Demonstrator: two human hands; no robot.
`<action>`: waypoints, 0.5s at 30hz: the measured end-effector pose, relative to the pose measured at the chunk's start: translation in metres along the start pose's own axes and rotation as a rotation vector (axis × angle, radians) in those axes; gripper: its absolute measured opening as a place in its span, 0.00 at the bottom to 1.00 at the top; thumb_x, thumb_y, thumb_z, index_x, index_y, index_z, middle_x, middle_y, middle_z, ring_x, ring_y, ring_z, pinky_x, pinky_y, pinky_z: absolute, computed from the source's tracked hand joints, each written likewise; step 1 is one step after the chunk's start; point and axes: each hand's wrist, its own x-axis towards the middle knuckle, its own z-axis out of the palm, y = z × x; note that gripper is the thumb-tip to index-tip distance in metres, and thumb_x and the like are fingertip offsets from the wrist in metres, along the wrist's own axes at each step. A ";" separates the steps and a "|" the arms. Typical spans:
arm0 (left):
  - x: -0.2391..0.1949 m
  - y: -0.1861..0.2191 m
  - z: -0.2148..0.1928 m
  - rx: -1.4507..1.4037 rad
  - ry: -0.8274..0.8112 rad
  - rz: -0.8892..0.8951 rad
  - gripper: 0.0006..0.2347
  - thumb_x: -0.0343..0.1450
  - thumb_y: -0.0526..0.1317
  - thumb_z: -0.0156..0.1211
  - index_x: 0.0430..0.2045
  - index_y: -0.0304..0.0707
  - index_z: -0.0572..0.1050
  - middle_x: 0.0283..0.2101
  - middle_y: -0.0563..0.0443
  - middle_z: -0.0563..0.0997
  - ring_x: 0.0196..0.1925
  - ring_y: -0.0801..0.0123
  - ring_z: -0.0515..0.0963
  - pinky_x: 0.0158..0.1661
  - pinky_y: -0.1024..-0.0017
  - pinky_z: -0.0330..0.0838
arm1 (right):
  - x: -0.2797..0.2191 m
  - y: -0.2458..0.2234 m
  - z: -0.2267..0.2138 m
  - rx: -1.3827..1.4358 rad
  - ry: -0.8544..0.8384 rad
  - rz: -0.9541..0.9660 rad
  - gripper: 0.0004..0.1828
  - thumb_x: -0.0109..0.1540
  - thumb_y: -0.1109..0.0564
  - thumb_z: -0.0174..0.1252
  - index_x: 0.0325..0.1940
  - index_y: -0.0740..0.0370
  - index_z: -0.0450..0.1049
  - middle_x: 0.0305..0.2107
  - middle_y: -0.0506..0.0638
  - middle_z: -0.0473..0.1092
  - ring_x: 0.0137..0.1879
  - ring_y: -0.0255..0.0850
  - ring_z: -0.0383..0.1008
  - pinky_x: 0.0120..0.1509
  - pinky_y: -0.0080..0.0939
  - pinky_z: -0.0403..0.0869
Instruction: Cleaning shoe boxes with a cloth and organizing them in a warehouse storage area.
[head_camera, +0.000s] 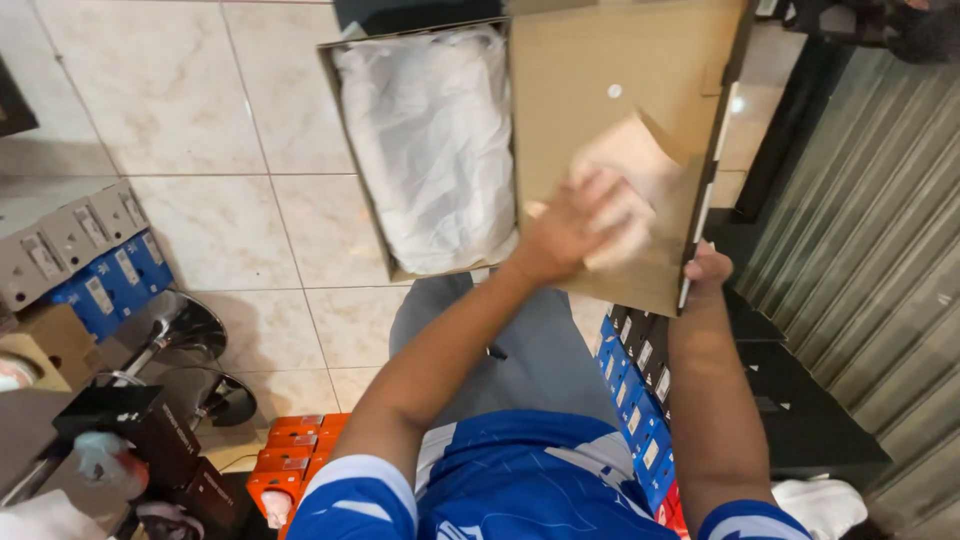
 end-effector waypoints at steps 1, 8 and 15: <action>0.007 -0.027 0.011 -0.018 -0.006 -0.001 0.18 0.75 0.38 0.58 0.61 0.49 0.72 0.70 0.41 0.64 0.74 0.50 0.63 0.71 0.45 0.58 | -0.005 0.005 0.005 0.001 0.017 -0.010 0.24 0.51 0.70 0.54 0.52 0.79 0.70 0.33 0.65 0.75 0.29 0.51 0.74 0.32 0.43 0.75; 0.074 -0.080 0.019 0.250 0.096 -0.467 0.35 0.73 0.39 0.65 0.76 0.41 0.53 0.81 0.44 0.40 0.85 0.48 0.37 0.84 0.39 0.40 | 0.015 0.016 0.035 -0.041 0.025 -0.016 0.30 0.50 0.69 0.55 0.57 0.78 0.67 0.38 0.67 0.75 0.37 0.55 0.75 0.40 0.49 0.75; -0.005 -0.011 0.018 0.069 -0.063 0.204 0.22 0.82 0.48 0.26 0.64 0.45 0.70 0.71 0.50 0.67 0.74 0.55 0.65 0.72 0.53 0.53 | 0.042 0.018 0.042 -0.093 -0.011 -0.031 0.36 0.48 0.67 0.57 0.62 0.78 0.65 0.43 0.69 0.74 0.45 0.60 0.75 0.47 0.55 0.75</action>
